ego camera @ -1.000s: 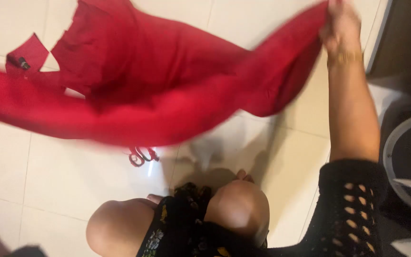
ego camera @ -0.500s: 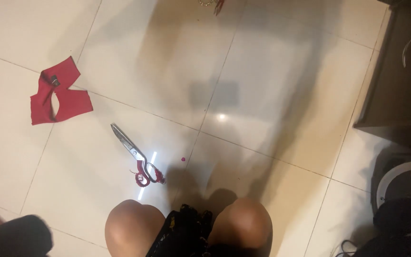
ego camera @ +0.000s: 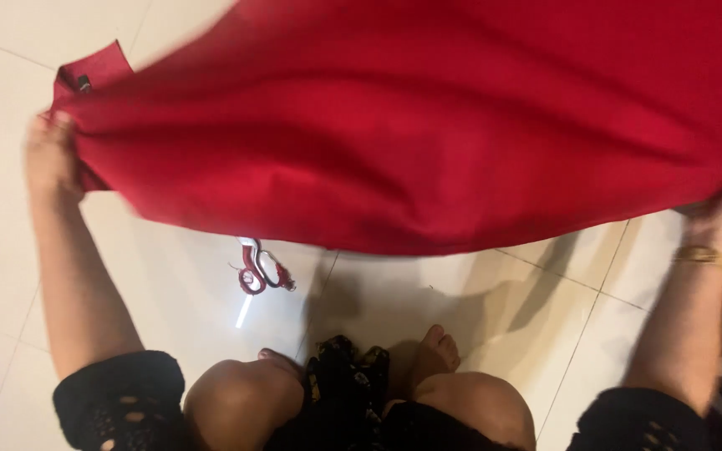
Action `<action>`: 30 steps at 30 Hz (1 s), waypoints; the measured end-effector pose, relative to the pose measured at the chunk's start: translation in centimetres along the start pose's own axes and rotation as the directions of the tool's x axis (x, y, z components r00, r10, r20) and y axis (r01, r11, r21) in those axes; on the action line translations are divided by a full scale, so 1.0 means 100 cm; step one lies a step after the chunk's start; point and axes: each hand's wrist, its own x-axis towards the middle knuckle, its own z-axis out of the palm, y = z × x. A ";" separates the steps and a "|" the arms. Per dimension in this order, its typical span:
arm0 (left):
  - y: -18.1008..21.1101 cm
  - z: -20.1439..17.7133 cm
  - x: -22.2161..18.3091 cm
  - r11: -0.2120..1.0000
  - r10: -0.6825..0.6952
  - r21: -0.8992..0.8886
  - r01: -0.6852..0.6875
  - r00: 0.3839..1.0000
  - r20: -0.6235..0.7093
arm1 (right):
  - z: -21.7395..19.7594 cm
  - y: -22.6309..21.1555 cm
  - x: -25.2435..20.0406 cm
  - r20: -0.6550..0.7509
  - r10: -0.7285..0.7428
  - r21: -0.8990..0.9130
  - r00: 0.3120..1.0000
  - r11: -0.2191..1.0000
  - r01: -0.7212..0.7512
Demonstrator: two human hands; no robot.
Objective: Cutting a red dress or fabric piece using large scissors on the floor to follow a specific pattern.
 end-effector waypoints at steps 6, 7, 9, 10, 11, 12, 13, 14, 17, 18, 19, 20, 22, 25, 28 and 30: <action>-0.118 0.006 -0.018 0.869 -0.067 0.492 0.059 0.998 0.000 | -0.075 0.170 -0.041 -0.272 0.087 -0.299 0.958 0.939 -0.170; -0.139 0.008 -0.021 0.847 -0.083 0.528 0.054 0.996 0.032 | -0.090 0.196 -0.046 -0.372 0.145 -0.456 0.917 0.832 -0.316; -0.109 0.026 -0.050 0.840 -0.235 0.500 0.209 0.972 -0.011 | -0.081 0.213 -0.080 -0.360 0.332 -0.187 0.872 0.890 -0.416; -0.097 0.035 -0.067 0.821 -0.368 0.451 0.348 0.929 -0.046 | -0.078 0.219 -0.098 -0.293 0.487 0.099 0.822 0.871 -0.481; -0.101 0.033 -0.074 0.819 -0.377 0.451 0.356 0.925 -0.046 | -0.067 0.207 -0.118 -0.297 0.487 0.091 0.821 0.871 -0.483; -0.101 0.030 -0.079 0.800 -0.407 0.459 0.387 0.911 -0.058 | -0.052 0.197 -0.135 -0.361 0.490 -0.041 0.794 0.842 -0.538; -0.101 0.028 -0.084 0.779 -0.437 0.467 0.417 0.896 -0.071 | -0.036 0.187 -0.152 -0.424 0.482 -0.168 0.767 0.790 -0.589; -0.110 0.024 -0.088 0.775 -0.440 0.468 0.424 0.894 -0.081 | -0.038 0.191 -0.160 -0.419 0.489 -0.171 0.765 0.785 -0.595; -0.123 0.015 -0.098 0.779 -0.460 0.435 0.451 0.883 -0.092 | -0.029 0.191 -0.184 -0.278 0.249 -0.636 0.928 0.676 -0.372; -0.120 0.014 -0.102 0.794 -0.489 0.372 0.480 0.869 -0.076 | -0.020 0.184 -0.195 -0.209 0.266 -0.685 0.941 0.647 -0.335; -0.117 0.014 -0.106 0.805 -0.517 0.307 0.508 0.854 -0.058 | -0.012 0.177 -0.205 -0.139 0.286 -0.729 0.948 0.618 -0.294; -0.121 0.015 -0.103 0.801 -0.523 0.313 0.511 0.851 -0.050 | -0.005 0.173 -0.214 -0.151 0.284 -0.731 0.947 0.612 -0.300; -0.130 0.017 -0.097 0.831 -0.520 0.227 0.508 0.854 -0.011 | 0.010 0.165 -0.228 -0.087 0.340 -0.791 0.936 0.548 -0.272; -0.068 0.037 -0.099 0.813 -0.575 0.159 0.560 0.815 0.073 | -0.005 0.171 -0.206 -0.111 0.328 -0.666 0.938 0.676 -0.315; -0.034 0.037 -0.092 0.913 -0.394 -0.006 0.408 0.885 0.246 | -0.012 0.139 -0.183 -0.130 0.263 -0.452 0.956 0.842 -0.293; 0.001 0.034 -0.102 0.945 -0.323 0.032 0.327 0.906 0.273 | 0.005 0.096 -0.172 -0.076 0.168 -0.338 0.983 0.923 -0.184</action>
